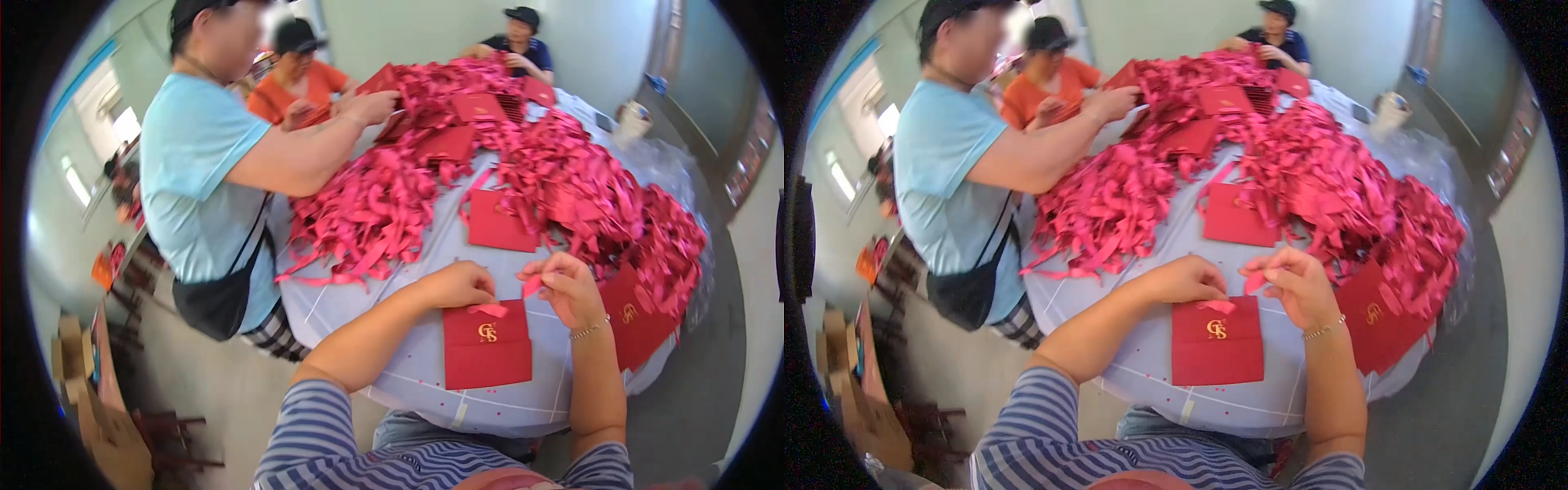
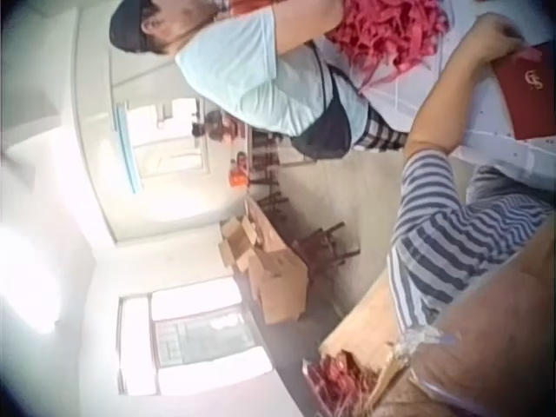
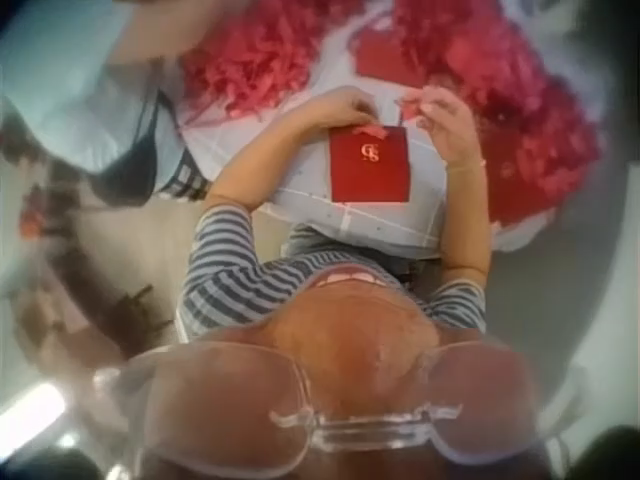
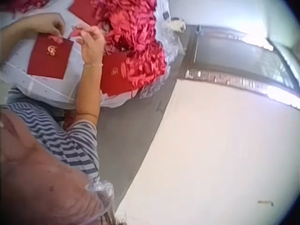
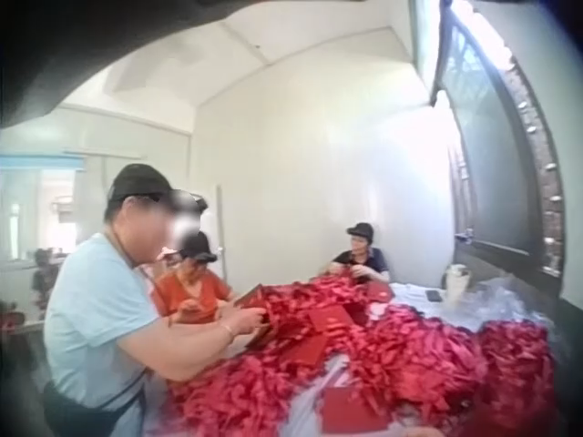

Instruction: The person assembles gift bags by inserting ribbon handles into the slots of folded paper bags and folding them by hand.

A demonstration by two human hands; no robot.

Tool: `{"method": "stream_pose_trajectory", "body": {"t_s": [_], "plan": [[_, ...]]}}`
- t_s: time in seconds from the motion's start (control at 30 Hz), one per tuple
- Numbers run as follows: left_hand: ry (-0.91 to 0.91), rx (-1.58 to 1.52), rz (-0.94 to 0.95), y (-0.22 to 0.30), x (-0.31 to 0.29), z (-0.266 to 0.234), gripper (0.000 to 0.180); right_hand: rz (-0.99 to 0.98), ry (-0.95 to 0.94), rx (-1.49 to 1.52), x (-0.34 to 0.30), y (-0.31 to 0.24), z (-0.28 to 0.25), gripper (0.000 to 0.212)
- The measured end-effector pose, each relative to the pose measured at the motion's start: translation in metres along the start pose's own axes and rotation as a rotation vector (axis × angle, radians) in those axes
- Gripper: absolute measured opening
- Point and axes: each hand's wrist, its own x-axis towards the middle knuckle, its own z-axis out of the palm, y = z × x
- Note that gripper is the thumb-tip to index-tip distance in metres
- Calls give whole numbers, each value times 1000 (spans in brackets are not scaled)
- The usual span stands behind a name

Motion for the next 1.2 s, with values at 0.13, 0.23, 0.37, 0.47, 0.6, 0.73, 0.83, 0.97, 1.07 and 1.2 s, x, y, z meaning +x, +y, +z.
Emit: {"method": "stream_pose_trajectory", "body": {"t_s": [0.13,0.23,0.37,0.47,0.6,0.73,0.83,0.97,1.07,1.2], "plan": [[-107,166,41,10,1,3,21,-3,-65,57,0,13,-12,7],[-125,95,9,-4,8,6,22,0,-12,179,-1,7,9,8],[-123,175,4,14,4,1,28,12,135,134,5,8,5,7],[-52,281,45,20,7,0,30,14,105,-37,4,10,-2,18],[16,269,44,15,23,7,33,-4,184,-288,-5,16,0,27],[-23,7,-56,8,19,6,39,0,196,-462,1,29,-1,30],[-63,-62,-102,2,22,-1,31,-173,141,-48,14,29,-13,34],[-58,-278,-120,-7,15,-7,22,-292,-6,212,20,10,-20,36],[-106,-501,-180,-4,19,-9,19,-236,-155,307,24,11,-29,33],[-80,-585,-250,-1,18,-5,14,-149,-45,329,6,4,-10,31]]}}
